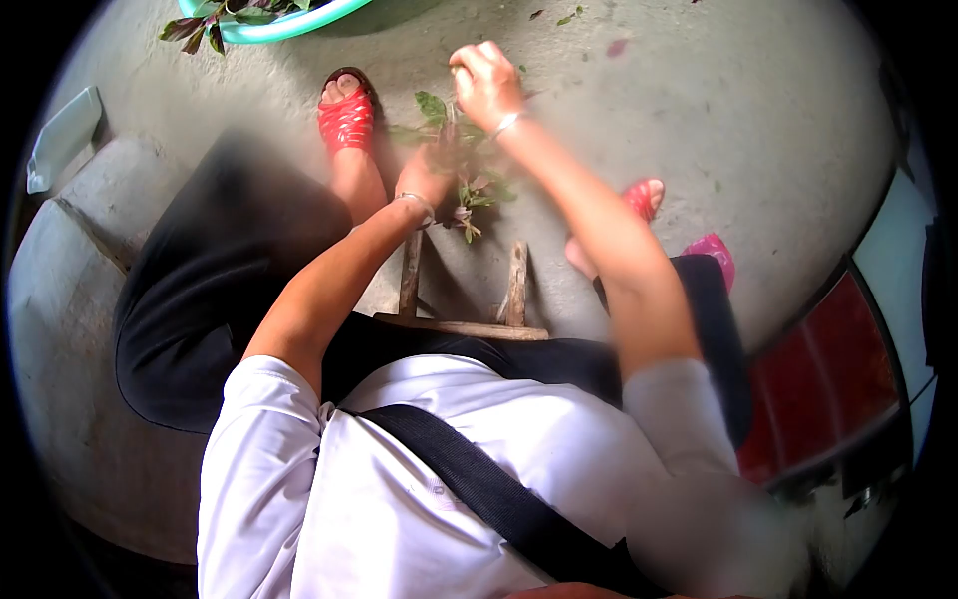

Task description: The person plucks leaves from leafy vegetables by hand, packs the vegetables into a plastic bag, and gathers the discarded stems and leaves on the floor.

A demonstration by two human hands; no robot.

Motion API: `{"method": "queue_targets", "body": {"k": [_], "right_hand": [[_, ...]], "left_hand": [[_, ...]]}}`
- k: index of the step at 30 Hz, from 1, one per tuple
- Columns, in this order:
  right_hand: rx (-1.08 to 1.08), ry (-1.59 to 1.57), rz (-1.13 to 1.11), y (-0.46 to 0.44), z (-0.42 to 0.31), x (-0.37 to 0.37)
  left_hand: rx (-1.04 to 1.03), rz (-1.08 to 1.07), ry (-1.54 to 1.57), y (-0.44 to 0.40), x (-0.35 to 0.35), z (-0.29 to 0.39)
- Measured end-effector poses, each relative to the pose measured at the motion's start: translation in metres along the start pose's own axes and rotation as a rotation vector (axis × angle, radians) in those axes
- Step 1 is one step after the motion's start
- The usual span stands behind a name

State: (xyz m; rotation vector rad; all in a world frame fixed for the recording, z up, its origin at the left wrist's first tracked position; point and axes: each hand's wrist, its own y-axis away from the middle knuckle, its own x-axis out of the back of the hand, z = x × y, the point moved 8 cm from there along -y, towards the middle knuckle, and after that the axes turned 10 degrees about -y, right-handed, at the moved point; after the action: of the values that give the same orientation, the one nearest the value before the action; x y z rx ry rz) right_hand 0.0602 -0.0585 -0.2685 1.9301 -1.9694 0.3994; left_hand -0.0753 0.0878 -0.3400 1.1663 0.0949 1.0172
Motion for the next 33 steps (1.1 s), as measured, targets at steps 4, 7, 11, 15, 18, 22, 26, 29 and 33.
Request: {"method": "queue_targets", "body": {"k": [4, 7, 11, 15, 18, 22, 26, 29, 33], "right_hand": [[0.016, 0.021, 0.089, -0.028, 0.010, -0.001], [0.035, 0.085, 0.071, -0.040, 0.018, -0.012], [-0.026, 0.187, -0.041, -0.044, 0.029, -0.028], [-0.056, 0.325, -0.167, -0.045, 0.031, -0.044], [-0.059, 0.356, -0.219, -0.046, 0.029, -0.046], [-0.099, 0.176, -0.103, -0.042, 0.040, -0.023], [-0.125, 0.053, 0.042, -0.022, 0.059, 0.016], [-0.221, 0.003, 0.037, -0.017, 0.073, 0.021], [-0.231, 0.027, -0.019, -0.019, 0.067, 0.014]], "left_hand": [[0.002, 0.004, -0.068, -0.004, -0.003, -0.008], [-0.016, -0.003, -0.075, -0.005, -0.004, -0.007], [0.000, -0.002, -0.117, -0.002, 0.000, -0.003], [0.025, 0.006, -0.164, 0.004, 0.007, 0.007], [0.047, -0.072, -0.099, 0.010, 0.012, 0.019], [0.024, -0.044, -0.104, -0.002, 0.000, -0.005], [0.017, 0.007, -0.171, 0.002, 0.006, 0.005], [0.047, -0.028, -0.182, 0.002, 0.007, 0.009], [0.059, -0.058, -0.155, 0.000, 0.005, 0.004]]}}
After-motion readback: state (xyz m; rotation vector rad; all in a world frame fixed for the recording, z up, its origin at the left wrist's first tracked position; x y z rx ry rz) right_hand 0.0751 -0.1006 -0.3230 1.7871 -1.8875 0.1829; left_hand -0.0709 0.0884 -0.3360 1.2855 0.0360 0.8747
